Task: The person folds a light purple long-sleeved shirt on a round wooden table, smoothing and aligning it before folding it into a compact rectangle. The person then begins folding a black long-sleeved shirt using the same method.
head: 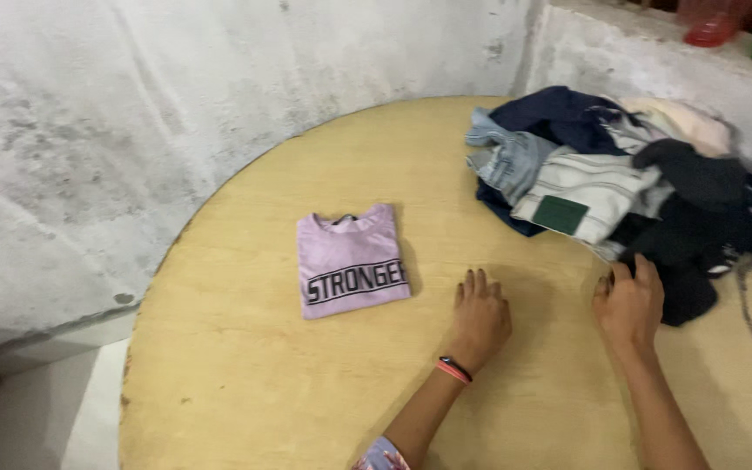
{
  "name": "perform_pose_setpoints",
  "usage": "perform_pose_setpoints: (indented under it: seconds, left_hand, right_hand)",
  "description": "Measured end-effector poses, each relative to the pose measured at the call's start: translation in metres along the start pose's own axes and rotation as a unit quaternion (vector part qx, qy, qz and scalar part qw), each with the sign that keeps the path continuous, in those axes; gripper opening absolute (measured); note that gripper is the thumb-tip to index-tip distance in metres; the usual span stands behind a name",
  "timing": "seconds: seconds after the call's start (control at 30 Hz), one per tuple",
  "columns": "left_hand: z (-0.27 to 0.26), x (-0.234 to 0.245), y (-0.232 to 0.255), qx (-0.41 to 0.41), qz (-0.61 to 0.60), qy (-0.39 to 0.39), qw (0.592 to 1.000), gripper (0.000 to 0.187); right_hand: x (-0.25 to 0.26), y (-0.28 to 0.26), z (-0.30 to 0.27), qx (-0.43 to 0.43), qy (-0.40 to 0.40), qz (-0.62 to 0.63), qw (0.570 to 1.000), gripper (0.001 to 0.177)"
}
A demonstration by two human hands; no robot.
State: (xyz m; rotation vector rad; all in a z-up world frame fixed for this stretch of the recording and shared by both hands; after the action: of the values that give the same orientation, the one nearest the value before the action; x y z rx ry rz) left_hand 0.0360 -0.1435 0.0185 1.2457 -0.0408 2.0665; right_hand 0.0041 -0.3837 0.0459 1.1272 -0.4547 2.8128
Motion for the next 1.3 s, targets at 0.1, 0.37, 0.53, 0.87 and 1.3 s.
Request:
perform_pose_setpoints:
  seconds: [0.1, 0.37, 0.53, 0.87, 1.3]
  left_hand:
    - [0.012, -0.013, 0.044, -0.016, -0.084, 0.009, 0.996, 0.035]
    - [0.012, -0.053, 0.077, -0.030, -0.359, -0.004, 0.933, 0.027]
    - [0.016, -0.102, 0.017, 0.270, -0.654, -0.015, 0.707, 0.040]
    - [0.006, -0.039, -0.078, 0.188, -0.422, -0.057, 0.885, 0.035]
    - [-0.005, 0.085, -0.129, 0.193, -0.314, 0.179, 0.912, 0.018]
  right_hand:
    - [-0.003, 0.017, -0.009, -0.014, 0.010, -0.039, 0.999, 0.060]
    - [-0.005, 0.041, -0.006, -0.196, -0.082, -0.013, 0.977, 0.061]
    - [-0.021, -0.019, -0.014, -0.178, -0.174, 0.167, 0.954, 0.035]
    - [-0.053, -0.136, -0.089, -0.058, -0.471, 0.537, 0.697, 0.037]
    - [0.035, -0.067, -0.003, 0.069, 0.043, 0.180, 0.980, 0.055]
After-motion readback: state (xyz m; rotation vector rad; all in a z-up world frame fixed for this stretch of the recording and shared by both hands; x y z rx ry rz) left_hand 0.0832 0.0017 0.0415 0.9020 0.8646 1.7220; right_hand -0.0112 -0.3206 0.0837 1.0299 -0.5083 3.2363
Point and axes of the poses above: each hand's wrist, its own z-axis towards the middle knuckle, its own x-axis out of the back of the hand, y = z × x, the point moved 8 cm from there along z, towards the middle knuckle, and after that the axes turned 4 degrees about -x, right-handed, at the moved point
